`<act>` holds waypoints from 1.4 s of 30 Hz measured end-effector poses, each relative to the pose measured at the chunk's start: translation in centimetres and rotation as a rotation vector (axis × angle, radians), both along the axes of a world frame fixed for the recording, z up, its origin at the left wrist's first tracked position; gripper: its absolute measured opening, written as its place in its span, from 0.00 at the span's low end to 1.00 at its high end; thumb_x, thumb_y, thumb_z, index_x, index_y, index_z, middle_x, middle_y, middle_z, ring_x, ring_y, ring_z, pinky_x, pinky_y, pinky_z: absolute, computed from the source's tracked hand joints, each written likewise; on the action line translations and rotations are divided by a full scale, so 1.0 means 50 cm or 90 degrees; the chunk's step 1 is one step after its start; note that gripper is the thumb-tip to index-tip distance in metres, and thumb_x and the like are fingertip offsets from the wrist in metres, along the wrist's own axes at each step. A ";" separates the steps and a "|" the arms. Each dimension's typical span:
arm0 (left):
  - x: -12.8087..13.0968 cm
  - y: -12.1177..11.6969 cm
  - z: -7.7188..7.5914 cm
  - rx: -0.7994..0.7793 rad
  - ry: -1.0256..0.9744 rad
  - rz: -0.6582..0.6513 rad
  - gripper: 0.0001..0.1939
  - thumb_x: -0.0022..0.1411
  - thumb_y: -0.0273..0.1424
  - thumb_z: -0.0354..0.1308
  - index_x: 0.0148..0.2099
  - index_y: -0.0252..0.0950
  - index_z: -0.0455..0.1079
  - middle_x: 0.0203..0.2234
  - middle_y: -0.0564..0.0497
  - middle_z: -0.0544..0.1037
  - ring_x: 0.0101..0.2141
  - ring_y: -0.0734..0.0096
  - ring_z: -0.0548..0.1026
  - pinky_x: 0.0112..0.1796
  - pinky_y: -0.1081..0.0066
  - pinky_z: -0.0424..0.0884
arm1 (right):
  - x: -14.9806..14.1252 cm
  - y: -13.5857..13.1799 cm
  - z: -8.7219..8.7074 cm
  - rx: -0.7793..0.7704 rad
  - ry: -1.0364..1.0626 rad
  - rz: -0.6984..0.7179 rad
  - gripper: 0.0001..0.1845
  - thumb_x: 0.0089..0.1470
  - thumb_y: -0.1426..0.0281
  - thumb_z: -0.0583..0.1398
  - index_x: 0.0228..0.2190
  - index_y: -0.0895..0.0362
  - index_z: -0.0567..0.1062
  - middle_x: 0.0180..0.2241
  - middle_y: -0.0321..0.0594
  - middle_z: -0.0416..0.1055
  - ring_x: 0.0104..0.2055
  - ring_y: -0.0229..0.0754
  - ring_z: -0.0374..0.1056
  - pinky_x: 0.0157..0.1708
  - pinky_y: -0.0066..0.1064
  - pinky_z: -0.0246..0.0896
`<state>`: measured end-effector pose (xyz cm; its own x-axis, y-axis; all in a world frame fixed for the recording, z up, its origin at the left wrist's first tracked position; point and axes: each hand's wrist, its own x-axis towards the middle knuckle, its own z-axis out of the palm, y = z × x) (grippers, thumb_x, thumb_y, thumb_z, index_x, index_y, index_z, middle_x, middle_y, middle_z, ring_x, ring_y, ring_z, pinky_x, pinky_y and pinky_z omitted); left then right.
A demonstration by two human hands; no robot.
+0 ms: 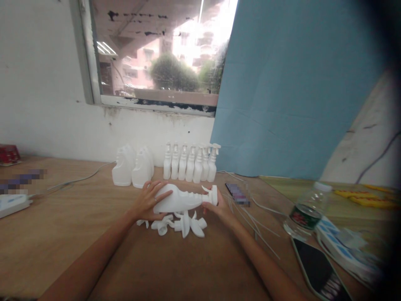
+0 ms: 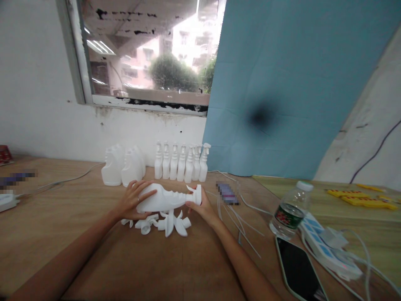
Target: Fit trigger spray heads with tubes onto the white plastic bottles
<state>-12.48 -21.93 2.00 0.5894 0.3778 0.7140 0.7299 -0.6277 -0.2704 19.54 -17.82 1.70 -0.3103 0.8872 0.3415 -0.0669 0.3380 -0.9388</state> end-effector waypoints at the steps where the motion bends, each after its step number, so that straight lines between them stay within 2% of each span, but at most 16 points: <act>1: 0.000 0.000 0.000 0.000 0.001 0.001 0.38 0.52 0.45 0.59 0.64 0.42 0.58 0.62 0.38 0.58 0.57 0.44 0.59 0.52 0.47 0.53 | 0.002 0.000 0.001 -0.003 0.002 -0.006 0.32 0.41 0.63 0.69 0.46 0.53 0.63 0.35 0.37 0.73 0.22 0.37 0.68 0.23 0.31 0.66; 5: -0.003 0.000 -0.001 0.009 0.002 0.000 0.39 0.52 0.44 0.60 0.64 0.42 0.57 0.61 0.39 0.59 0.57 0.45 0.59 0.53 0.47 0.52 | 0.005 0.003 0.001 -0.013 -0.010 -0.038 0.27 0.37 0.64 0.71 0.41 0.57 0.70 0.36 0.40 0.74 0.28 0.41 0.70 0.29 0.33 0.67; 8: -0.003 -0.001 0.000 0.015 0.002 0.002 0.39 0.52 0.45 0.60 0.64 0.42 0.58 0.61 0.39 0.60 0.57 0.45 0.60 0.53 0.47 0.53 | 0.006 0.006 0.000 -0.014 -0.004 -0.061 0.29 0.34 0.66 0.72 0.40 0.58 0.73 0.39 0.42 0.75 0.38 0.48 0.72 0.38 0.37 0.68; 11: -0.002 -0.002 0.001 0.018 0.004 0.003 0.39 0.51 0.46 0.60 0.64 0.42 0.58 0.61 0.39 0.59 0.57 0.44 0.60 0.53 0.47 0.53 | 0.006 0.010 -0.001 -0.018 0.006 -0.063 0.31 0.32 0.66 0.72 0.42 0.57 0.74 0.40 0.43 0.76 0.41 0.49 0.72 0.41 0.38 0.67; 14: -0.001 -0.004 0.001 0.025 0.001 -0.001 0.39 0.51 0.45 0.60 0.64 0.42 0.57 0.61 0.38 0.60 0.57 0.45 0.60 0.53 0.47 0.53 | 0.003 0.014 -0.005 -0.044 0.012 -0.058 0.28 0.35 0.65 0.71 0.40 0.58 0.75 0.35 0.42 0.76 0.33 0.45 0.72 0.33 0.34 0.67; 18: -0.004 -0.005 0.003 0.040 -0.004 -0.013 0.39 0.52 0.44 0.61 0.64 0.42 0.54 0.61 0.37 0.60 0.57 0.45 0.60 0.53 0.46 0.53 | -0.002 0.011 -0.008 -0.104 0.029 0.004 0.16 0.42 0.60 0.68 0.27 0.61 0.75 0.24 0.40 0.72 0.23 0.38 0.66 0.23 0.29 0.62; 22: -0.006 -0.004 0.002 0.046 0.000 -0.029 0.37 0.50 0.43 0.62 0.60 0.41 0.56 0.61 0.36 0.60 0.57 0.46 0.60 0.53 0.45 0.52 | 0.000 0.006 -0.008 -0.093 0.009 0.024 0.16 0.43 0.60 0.67 0.21 0.60 0.73 0.20 0.38 0.69 0.21 0.36 0.62 0.18 0.27 0.55; 26: -0.003 0.001 -0.004 0.046 -0.023 -0.028 0.30 0.48 0.42 0.63 0.51 0.41 0.59 0.60 0.37 0.61 0.58 0.47 0.59 0.53 0.44 0.52 | -0.002 0.006 -0.012 -0.072 0.004 -0.037 0.18 0.44 0.58 0.67 0.18 0.59 0.71 0.15 0.36 0.65 0.17 0.34 0.58 0.16 0.26 0.50; 31: 0.001 0.000 -0.004 0.062 -0.020 -0.019 0.23 0.47 0.40 0.64 0.43 0.41 0.60 0.60 0.37 0.60 0.58 0.47 0.58 0.53 0.44 0.52 | -0.022 -0.005 -0.006 -0.116 0.082 -0.076 0.20 0.43 0.57 0.66 0.15 0.58 0.68 0.11 0.31 0.59 0.14 0.32 0.53 0.14 0.26 0.45; 34: 0.003 -0.002 0.002 0.054 -0.021 -0.017 0.23 0.48 0.41 0.63 0.44 0.40 0.59 0.60 0.36 0.61 0.58 0.47 0.58 0.53 0.44 0.52 | -0.030 -0.014 0.003 -0.137 0.086 -0.071 0.23 0.42 0.55 0.66 0.14 0.57 0.66 0.11 0.30 0.56 0.14 0.31 0.50 0.14 0.26 0.42; 38: 0.009 -0.002 0.013 0.018 -0.025 0.021 0.28 0.49 0.41 0.61 0.51 0.39 0.59 0.59 0.36 0.61 0.59 0.48 0.58 0.53 0.46 0.53 | -0.033 -0.022 0.004 -0.125 0.040 -0.092 0.24 0.42 0.53 0.66 0.15 0.57 0.64 0.11 0.30 0.57 0.13 0.30 0.50 0.14 0.26 0.41; 42: 0.037 -0.016 0.028 0.028 -0.013 0.070 0.35 0.52 0.48 0.60 0.58 0.39 0.58 0.61 0.35 0.58 0.60 0.44 0.54 0.55 0.41 0.48 | -0.051 -0.032 0.001 -0.114 0.022 -0.093 0.26 0.45 0.50 0.63 0.14 0.57 0.63 0.10 0.31 0.57 0.12 0.31 0.51 0.14 0.26 0.44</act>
